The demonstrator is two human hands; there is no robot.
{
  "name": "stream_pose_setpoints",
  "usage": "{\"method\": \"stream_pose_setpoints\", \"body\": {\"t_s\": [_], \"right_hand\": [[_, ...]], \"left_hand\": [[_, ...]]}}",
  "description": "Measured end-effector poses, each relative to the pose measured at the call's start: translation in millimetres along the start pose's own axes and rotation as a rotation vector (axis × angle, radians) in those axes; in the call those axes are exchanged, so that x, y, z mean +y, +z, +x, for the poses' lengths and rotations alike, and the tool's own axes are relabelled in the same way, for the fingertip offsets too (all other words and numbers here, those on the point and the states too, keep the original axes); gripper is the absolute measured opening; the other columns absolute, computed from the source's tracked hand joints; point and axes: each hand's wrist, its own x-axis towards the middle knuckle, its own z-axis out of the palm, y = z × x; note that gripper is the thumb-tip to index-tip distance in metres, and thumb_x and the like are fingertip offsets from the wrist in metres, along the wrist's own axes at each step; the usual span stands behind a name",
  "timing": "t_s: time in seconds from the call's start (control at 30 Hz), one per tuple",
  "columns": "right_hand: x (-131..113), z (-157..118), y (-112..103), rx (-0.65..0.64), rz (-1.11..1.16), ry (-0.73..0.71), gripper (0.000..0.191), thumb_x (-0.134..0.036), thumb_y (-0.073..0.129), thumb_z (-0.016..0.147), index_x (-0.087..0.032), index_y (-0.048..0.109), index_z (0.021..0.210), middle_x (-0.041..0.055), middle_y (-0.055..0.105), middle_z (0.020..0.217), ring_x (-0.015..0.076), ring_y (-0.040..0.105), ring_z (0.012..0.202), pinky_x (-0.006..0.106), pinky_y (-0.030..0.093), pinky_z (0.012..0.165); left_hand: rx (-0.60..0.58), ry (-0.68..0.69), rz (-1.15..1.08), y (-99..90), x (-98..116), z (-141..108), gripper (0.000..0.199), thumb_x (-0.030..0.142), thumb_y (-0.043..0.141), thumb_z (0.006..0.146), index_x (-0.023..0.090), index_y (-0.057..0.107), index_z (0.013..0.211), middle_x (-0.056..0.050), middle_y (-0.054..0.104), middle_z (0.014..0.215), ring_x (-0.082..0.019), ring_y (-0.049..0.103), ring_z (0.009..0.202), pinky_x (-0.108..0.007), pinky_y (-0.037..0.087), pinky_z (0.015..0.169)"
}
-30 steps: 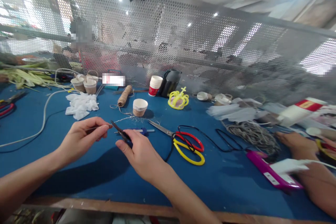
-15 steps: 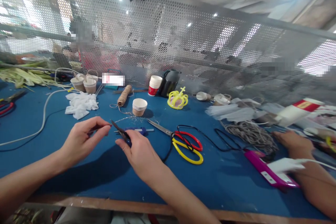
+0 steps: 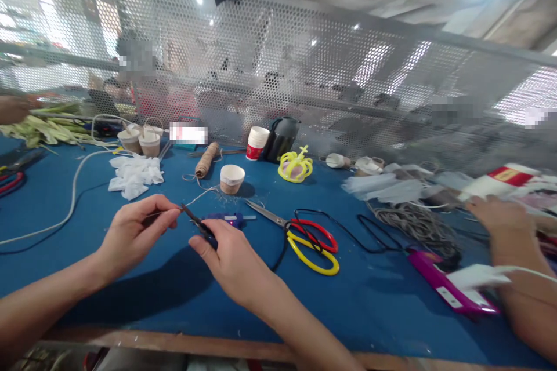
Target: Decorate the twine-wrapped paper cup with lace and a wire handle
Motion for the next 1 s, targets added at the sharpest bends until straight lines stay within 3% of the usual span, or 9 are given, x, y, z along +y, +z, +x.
{"method": "stream_pose_setpoints", "body": {"t_s": [0.1,0.2,0.3,0.43,0.57,0.67,0.8,0.9,1.0], "right_hand": [[-0.3,-0.2,1.9,0.01,0.003,0.036,0.035,-0.041,0.039,0.086,-0.014,0.057,0.101,0.0097,0.064,0.097,0.0204,0.059,0.089,0.033,0.046,0.077],[2.2,0.6,4.7,0.051,-0.053,0.027,0.031,-0.037,0.042,0.085,-0.013,0.058,0.096,0.0101,0.065,0.091,0.0211,0.06,0.085,0.033,0.046,0.074],[7.2,1.0,7.1,0.123,-0.165,-0.014,0.029,-0.036,0.044,0.084,-0.012,0.057,0.095,0.0108,0.064,0.088,0.0219,0.061,0.082,0.033,0.047,0.071],[15.3,1.2,8.1,0.235,-0.328,-0.114,0.036,-0.044,0.04,0.084,-0.013,0.056,0.094,0.0114,0.062,0.08,0.0226,0.06,0.074,0.034,0.049,0.064],[15.7,2.7,5.2,0.255,-0.301,-0.188,0.041,-0.047,0.037,0.084,-0.013,0.054,0.097,0.0123,0.06,0.082,0.0219,0.058,0.075,0.034,0.048,0.067],[9.2,3.3,1.8,0.151,-0.164,-0.108,0.037,-0.044,0.039,0.085,-0.014,0.055,0.099,0.0109,0.061,0.086,0.0204,0.058,0.078,0.034,0.048,0.069],[1.4,1.3,-0.9,0.01,0.022,-0.005,0.035,-0.04,0.039,0.086,-0.015,0.055,0.104,0.0102,0.062,0.098,0.0197,0.058,0.089,0.033,0.045,0.077],[-0.1,-0.5,-0.6,-0.02,0.063,0.03,0.035,-0.041,0.037,0.087,-0.016,0.056,0.102,0.009,0.063,0.097,0.0194,0.058,0.089,0.032,0.045,0.077],[0.1,-0.8,1.1,-0.009,0.047,0.05,0.034,-0.042,0.038,0.086,-0.016,0.057,0.098,0.0085,0.064,0.095,0.0197,0.059,0.086,0.032,0.045,0.075]], "left_hand": [[0.046,0.224,0.244,0.5,-2.5,-0.7,0.011,0.022,0.053,0.076,0.017,0.06,0.069,-0.001,0.057,0.061,-0.01,0.049,0.056,-0.02,0.036,0.055],[0.046,0.24,0.263,1.1,-3.4,-1.0,0.011,0.022,0.053,0.075,0.017,0.061,0.069,-0.001,0.057,0.062,-0.01,0.049,0.057,-0.021,0.036,0.056],[-0.022,-0.003,0.009,1.3,-0.7,-0.1,0.013,0.026,0.055,0.074,0.015,0.06,0.069,-0.001,0.057,0.06,-0.01,0.048,0.055,-0.021,0.035,0.053],[-0.279,-0.499,-0.698,-0.4,2.5,4.1,0.021,0.032,0.057,0.074,0.012,0.057,0.066,0.003,0.047,0.048,-0.004,0.035,0.04,-0.018,0.028,0.043],[-0.427,-0.635,-0.998,-2.1,1.4,6.8,0.017,0.027,0.061,0.071,0.01,0.058,0.069,0.006,0.041,0.044,-0.001,0.027,0.036,-0.017,0.025,0.042],[-0.28,-0.471,-0.747,-1.2,0.4,5.2,0.02,0.031,0.057,0.075,0.012,0.056,0.068,0.005,0.044,0.044,-0.003,0.031,0.038,-0.018,0.025,0.041],[-0.036,-0.07,-0.1,0.3,-0.8,1.0,0.016,0.027,0.054,0.077,0.016,0.057,0.067,0.001,0.055,0.053,-0.008,0.045,0.048,-0.019,0.033,0.048],[0.018,0.178,0.191,1.2,-3.3,-0.2,0.012,0.023,0.052,0.076,0.017,0.059,0.068,0.0,0.059,0.058,-0.009,0.049,0.053,-0.02,0.036,0.053],[0.04,0.263,0.278,2.4,-5.8,-0.2,0.012,0.022,0.052,0.076,0.018,0.06,0.069,-0.002,0.06,0.061,-0.01,0.05,0.055,-0.02,0.037,0.055]]}}
